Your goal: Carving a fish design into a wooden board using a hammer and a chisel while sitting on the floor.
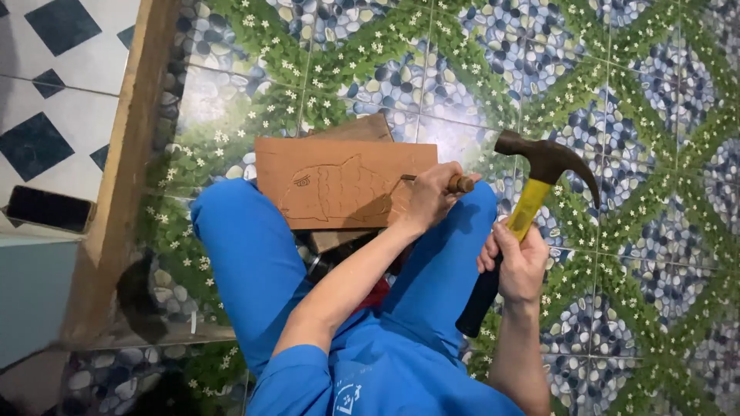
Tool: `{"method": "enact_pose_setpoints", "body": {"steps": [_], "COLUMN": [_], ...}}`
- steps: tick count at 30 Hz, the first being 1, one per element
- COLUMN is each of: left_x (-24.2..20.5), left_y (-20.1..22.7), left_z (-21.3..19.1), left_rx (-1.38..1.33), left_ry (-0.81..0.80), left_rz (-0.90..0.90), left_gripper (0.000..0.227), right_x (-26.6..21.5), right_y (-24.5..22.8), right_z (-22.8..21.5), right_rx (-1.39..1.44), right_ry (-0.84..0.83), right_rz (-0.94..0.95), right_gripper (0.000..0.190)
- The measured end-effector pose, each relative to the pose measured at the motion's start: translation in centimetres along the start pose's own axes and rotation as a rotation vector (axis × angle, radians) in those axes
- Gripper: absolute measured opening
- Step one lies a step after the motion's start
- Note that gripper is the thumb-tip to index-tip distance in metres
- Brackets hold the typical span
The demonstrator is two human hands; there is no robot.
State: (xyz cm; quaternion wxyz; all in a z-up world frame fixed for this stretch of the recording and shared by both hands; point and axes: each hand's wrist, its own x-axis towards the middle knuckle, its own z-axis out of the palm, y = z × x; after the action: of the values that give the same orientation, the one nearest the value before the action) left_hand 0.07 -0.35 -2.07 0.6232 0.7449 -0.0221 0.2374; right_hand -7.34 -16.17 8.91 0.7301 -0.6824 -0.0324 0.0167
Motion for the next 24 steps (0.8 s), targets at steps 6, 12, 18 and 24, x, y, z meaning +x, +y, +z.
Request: {"method": "enact_pose_setpoints", "body": {"steps": [6,12,18,24], "left_x": [1.1,1.2,1.2,2.7], "left_y": [1.7,1.9,0.3,1.2], "left_z": [-0.8,-0.8,0.0,0.6], "left_rx": [-0.043,-0.043,-0.07,-0.285], "left_ry": [0.023,0.022,0.05,0.106], "left_rz": [0.02,-0.013,-0.077,-0.231], "left_gripper": [0.029,0.031,0.027,0.033], "right_x": [0.1,0.0,0.3,0.9], "right_y": [0.7,1.0,0.8,-1.4], "right_z": [-0.6,-0.6,-0.6,0.3], "right_rx": [-0.004,0.017,-0.018,-0.118], "right_ry": [0.031,0.034,0.015,-0.052], "right_rz": [0.002,0.004,-0.004,-0.1], "right_gripper": [0.01,0.011,0.011,0.014]}}
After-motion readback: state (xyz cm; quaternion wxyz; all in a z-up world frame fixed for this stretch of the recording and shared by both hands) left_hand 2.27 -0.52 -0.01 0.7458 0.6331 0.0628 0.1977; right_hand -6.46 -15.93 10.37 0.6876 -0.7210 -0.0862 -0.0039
